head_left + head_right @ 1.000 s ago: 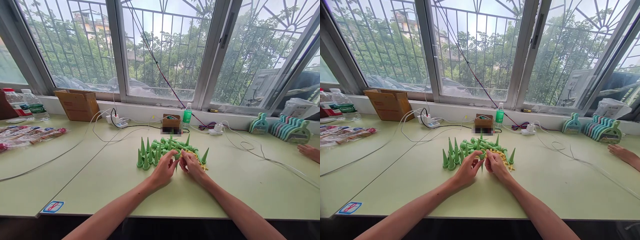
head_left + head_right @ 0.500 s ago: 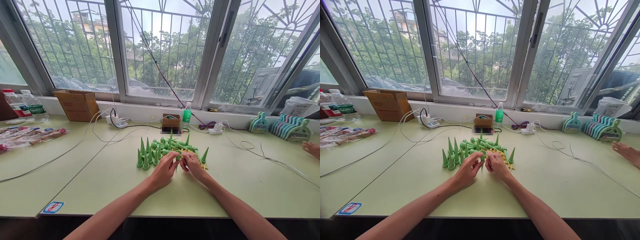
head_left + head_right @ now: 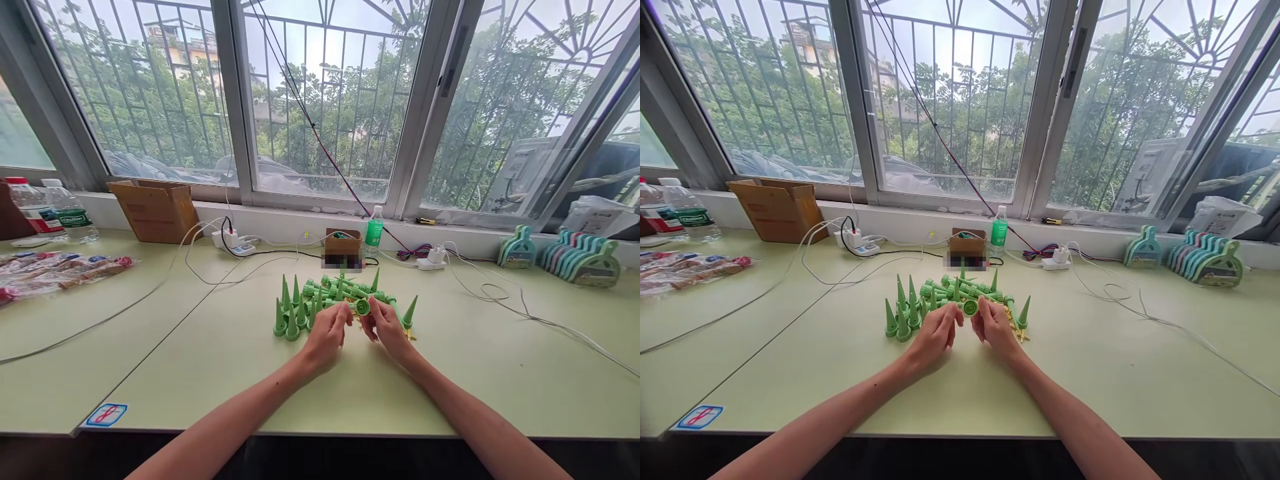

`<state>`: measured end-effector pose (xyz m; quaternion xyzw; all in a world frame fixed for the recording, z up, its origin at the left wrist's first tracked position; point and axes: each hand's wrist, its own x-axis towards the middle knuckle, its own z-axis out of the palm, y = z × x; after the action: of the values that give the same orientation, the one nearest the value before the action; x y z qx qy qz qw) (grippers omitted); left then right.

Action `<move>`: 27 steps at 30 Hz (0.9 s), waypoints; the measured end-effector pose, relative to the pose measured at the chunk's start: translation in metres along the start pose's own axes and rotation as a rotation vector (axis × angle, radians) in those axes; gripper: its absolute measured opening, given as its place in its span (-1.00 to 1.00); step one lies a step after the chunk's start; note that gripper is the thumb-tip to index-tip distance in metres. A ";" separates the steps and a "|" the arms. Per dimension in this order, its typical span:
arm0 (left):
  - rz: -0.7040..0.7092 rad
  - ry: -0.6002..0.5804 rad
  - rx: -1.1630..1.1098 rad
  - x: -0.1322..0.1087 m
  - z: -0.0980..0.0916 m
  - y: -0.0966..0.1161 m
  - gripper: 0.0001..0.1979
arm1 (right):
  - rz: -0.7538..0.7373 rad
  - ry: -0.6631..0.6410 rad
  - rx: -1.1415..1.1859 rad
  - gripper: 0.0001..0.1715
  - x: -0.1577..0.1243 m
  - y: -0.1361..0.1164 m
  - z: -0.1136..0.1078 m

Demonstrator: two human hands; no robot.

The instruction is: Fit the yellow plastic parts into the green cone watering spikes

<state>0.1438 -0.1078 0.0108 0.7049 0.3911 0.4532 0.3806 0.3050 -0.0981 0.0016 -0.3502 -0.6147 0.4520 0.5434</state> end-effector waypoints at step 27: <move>0.106 -0.074 0.096 0.000 -0.003 -0.010 -0.76 | 0.016 -0.093 -0.339 -0.26 -0.002 0.004 -0.003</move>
<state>0.1392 -0.1032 0.0028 0.7583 0.3600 0.4270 0.3362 0.3085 -0.0983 -0.0029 -0.4204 -0.7037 0.3619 0.4438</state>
